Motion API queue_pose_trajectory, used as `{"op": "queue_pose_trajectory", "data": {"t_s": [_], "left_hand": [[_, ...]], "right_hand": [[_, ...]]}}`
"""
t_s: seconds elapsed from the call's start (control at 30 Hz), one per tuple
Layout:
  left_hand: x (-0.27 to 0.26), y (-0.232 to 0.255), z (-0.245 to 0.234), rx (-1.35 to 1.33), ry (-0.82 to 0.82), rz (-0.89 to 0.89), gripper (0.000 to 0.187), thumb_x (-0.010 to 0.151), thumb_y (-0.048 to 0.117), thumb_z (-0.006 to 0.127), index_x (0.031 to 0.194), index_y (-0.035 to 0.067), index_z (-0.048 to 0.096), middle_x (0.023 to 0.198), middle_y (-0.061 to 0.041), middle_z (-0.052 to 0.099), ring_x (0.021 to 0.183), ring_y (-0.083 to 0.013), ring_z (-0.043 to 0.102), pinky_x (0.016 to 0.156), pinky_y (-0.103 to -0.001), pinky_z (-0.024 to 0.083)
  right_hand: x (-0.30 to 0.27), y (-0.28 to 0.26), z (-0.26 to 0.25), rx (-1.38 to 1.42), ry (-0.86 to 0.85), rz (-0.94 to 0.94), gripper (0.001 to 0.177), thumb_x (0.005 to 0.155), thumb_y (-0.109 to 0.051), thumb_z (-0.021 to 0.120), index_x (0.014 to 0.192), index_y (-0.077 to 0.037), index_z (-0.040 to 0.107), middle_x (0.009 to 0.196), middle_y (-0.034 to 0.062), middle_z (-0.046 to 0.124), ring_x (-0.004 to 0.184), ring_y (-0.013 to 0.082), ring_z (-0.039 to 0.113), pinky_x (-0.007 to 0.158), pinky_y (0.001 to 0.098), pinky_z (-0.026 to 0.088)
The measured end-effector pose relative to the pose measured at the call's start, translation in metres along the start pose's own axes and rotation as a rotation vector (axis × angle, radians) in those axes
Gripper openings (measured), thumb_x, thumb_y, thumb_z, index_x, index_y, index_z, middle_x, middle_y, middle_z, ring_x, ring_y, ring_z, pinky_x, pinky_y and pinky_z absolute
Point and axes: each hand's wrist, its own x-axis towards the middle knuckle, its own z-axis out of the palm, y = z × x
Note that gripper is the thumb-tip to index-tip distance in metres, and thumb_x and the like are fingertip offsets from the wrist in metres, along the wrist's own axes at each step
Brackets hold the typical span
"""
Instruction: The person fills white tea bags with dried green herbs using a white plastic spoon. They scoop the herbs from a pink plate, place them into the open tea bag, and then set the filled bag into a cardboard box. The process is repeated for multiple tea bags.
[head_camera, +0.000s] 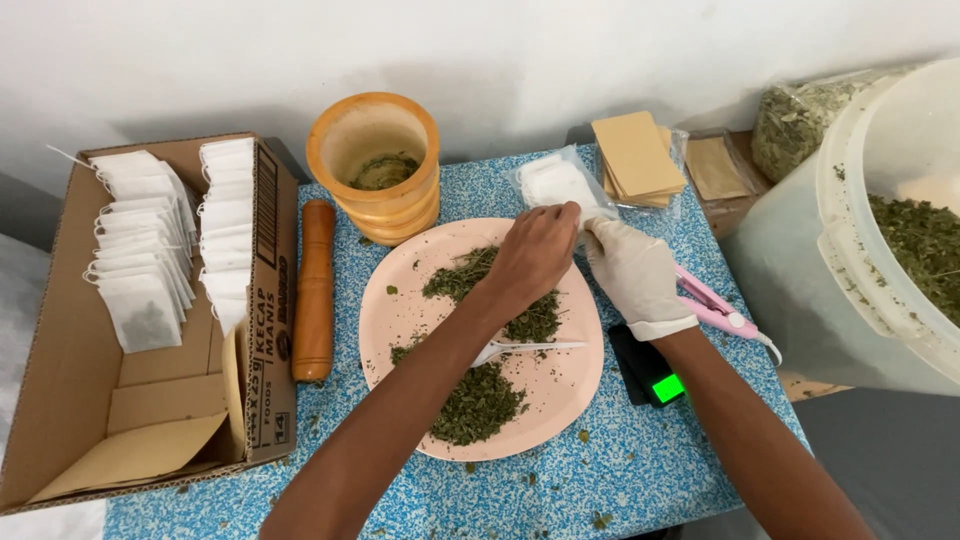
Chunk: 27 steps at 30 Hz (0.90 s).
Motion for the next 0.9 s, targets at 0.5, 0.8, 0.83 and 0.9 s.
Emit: {"op": "queue_pose_trajectory", "data": {"t_s": [0.5, 0.8, 0.83, 0.9], "left_hand": [[0.0, 0.009, -0.004, -0.123, -0.092, -0.136, 0.036, 0.121, 0.028, 0.041, 0.129, 0.002, 0.066, 0.113, -0.028, 0.075, 0.125, -0.0467, 0.072, 0.115, -0.064, 0.048], [-0.041, 0.052, -0.12, -0.942, -0.122, -0.563, 0.058, 0.102, 0.063, 0.067, 0.114, 0.007, 0.074, 0.094, -0.014, 0.068, 0.091, -0.0245, 0.066, 0.084, -0.042, 0.051], [-0.05, 0.048, -0.122, -0.938, -0.118, -0.563, 0.058, 0.102, 0.063, 0.067, 0.114, 0.007, 0.074, 0.094, -0.014, 0.068, 0.091, -0.0245, 0.066, 0.084, -0.042, 0.051], [-0.075, 0.042, -0.122, -0.942, -0.051, -0.57, 0.037, 0.11, 0.037, 0.07, 0.113, 0.001, 0.077, 0.095, -0.018, 0.074, 0.092, -0.0262, 0.069, 0.085, -0.042, 0.056]], "right_hand": [[-0.012, -0.022, -0.147, 0.19, 0.049, 0.202, 0.007, 0.094, -0.02, 0.078, 0.099, -0.02, 0.074, 0.12, -0.0023, 0.072, 0.113, 0.0273, 0.074, 0.082, 0.0494, 0.065], [0.007, -0.047, -0.182, 1.176, -0.06, 0.794, 0.009, 0.101, -0.004, 0.066, 0.108, -0.008, 0.071, 0.089, 0.0089, 0.072, 0.077, 0.0159, 0.069, 0.072, 0.0313, 0.058], [0.006, -0.043, -0.165, 1.18, -0.06, 0.79, 0.009, 0.101, -0.004, 0.066, 0.108, -0.008, 0.071, 0.089, 0.0089, 0.072, 0.077, 0.0159, 0.069, 0.072, 0.0313, 0.058], [0.0, -0.037, -0.131, 1.249, -0.168, 0.827, 0.012, 0.1, -0.007, 0.07, 0.112, -0.007, 0.073, 0.085, 0.0104, 0.071, 0.07, 0.0184, 0.07, 0.07, 0.0338, 0.06]]}}
